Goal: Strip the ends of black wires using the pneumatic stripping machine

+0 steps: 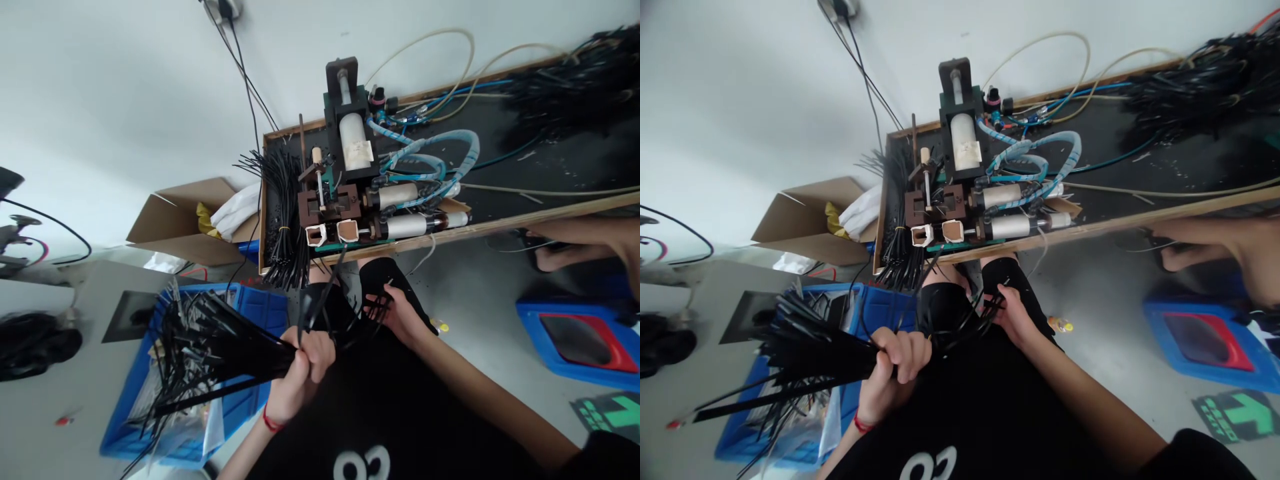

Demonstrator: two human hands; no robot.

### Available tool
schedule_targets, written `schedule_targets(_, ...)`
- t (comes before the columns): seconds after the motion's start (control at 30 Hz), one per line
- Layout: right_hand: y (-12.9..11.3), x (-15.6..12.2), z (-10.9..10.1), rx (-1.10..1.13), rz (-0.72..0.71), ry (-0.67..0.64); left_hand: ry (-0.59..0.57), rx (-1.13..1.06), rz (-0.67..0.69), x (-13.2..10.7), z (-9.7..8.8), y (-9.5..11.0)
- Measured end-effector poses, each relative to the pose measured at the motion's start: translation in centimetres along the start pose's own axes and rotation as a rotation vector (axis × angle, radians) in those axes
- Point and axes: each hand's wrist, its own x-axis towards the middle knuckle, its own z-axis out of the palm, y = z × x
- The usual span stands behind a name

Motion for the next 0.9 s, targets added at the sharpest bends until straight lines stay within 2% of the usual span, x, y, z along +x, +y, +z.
schedule_targets(0.1, -1.4, -1.7, -2.6, -0.271, -0.058, 0.138, 0.134, -0.028, 0.053, 0.5, 0.5, 0.7)
schedule_targets(0.2, -3.7, -3.4, -4.3, -0.486, -0.056, 0.098, 0.234, -0.051, 0.069, 1.1, 0.9, 1.1)
schedule_targets(0.27, -4.6, -4.0, -4.1, -0.597, -0.025, -0.049, 0.256, -0.050, 0.075, 1.6, 1.1, 1.1)
schedule_targets(0.37, -4.5, -3.9, -2.0, -0.697, 0.029, -0.416, 0.278, -0.041, 0.075, 2.3, 1.5, 1.0)
schedule_targets(0.5, -2.2, -1.8, 1.9, -0.587, 0.019, -0.756, 0.256, -0.008, 0.137, 3.0, 2.4, 1.1)
schedule_targets(0.57, -1.0, -0.5, 3.5, -0.501, 0.027, -0.853, 0.201, -0.006, 0.170, 3.0, 2.7, 1.2)
schedule_targets(0.67, 0.0, 1.2, 5.0, -0.372, 0.049, -0.890, 0.118, -0.018, 0.166, 2.4, 2.6, 1.5)
schedule_targets(0.77, -0.1, 2.2, 6.1, -0.233, 0.079, -0.916, 0.091, -0.051, 0.125, 1.7, 2.1, 1.5)
schedule_targets(0.9, -0.5, 2.8, 7.7, 0.016, 0.267, -1.031, 0.042, -0.135, 0.041, 1.1, 1.1, 1.0)
